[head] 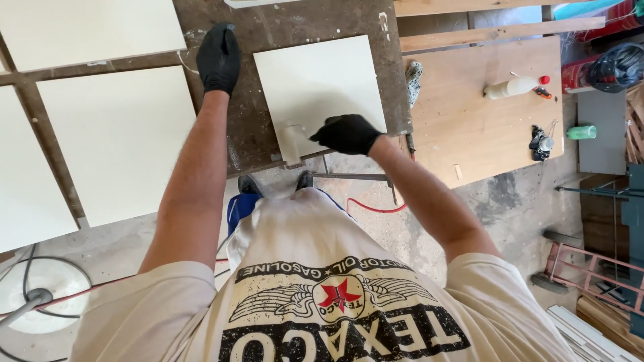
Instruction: The person paints white square panels using a small roller and a paint tray. They dip the roller into the paint, apply it to the panels on a workbench, and then place the painted panels onto a larger drying rack.
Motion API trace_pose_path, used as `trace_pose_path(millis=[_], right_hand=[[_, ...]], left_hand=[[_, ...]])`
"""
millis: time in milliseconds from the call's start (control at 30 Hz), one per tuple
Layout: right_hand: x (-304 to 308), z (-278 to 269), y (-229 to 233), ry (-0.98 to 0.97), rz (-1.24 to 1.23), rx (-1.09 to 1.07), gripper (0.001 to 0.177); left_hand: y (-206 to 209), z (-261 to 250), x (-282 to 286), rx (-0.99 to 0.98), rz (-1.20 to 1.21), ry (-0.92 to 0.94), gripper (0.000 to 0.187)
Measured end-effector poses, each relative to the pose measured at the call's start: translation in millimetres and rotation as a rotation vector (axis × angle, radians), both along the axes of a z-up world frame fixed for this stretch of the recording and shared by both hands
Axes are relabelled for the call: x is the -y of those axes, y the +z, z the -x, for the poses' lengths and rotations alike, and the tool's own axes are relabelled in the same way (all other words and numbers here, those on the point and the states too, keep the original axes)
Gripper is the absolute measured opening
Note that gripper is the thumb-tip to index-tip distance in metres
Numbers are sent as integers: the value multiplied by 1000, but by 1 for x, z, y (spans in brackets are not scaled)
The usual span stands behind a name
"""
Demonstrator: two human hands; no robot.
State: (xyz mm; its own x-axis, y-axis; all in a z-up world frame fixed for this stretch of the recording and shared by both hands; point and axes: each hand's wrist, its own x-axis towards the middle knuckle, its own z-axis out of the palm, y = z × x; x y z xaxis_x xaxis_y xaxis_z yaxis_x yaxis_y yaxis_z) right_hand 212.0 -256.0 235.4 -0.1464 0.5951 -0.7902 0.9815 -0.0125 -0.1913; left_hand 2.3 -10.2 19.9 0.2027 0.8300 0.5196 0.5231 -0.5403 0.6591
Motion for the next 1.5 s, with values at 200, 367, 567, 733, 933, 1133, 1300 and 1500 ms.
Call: trace_pose_path(millis=[200, 367, 567, 733, 933, 1133, 1300, 1500], right_hand=[[14, -65, -2, 50, 8, 90, 45], [10, -55, -2, -30, -51, 70, 41], [9, -21, -29, 50, -94, -57, 46], [28, -62, -30, 131, -155, 53, 40], [28, -37, -58, 253, -354, -69, 38], [37, -42, -63, 349, -458, -31, 43], [41, -49, -66, 293, -463, -103, 39], [19, -13, -59, 188, -233, -100, 43]], left_hand=[[8, 1, 4, 26, -17, -7, 36], [4, -3, 1, 10, 6, -8, 37], [8, 0, 2, 46, -12, -29, 38], [9, -1, 2, 17, -29, 3, 37], [7, 0, 0, 8, 11, 11, 38], [6, -3, 5, -5, 5, 16, 38], [0, -2, 1, 33, -39, 12, 33], [0, -3, -2, -4, -19, 4, 38]])
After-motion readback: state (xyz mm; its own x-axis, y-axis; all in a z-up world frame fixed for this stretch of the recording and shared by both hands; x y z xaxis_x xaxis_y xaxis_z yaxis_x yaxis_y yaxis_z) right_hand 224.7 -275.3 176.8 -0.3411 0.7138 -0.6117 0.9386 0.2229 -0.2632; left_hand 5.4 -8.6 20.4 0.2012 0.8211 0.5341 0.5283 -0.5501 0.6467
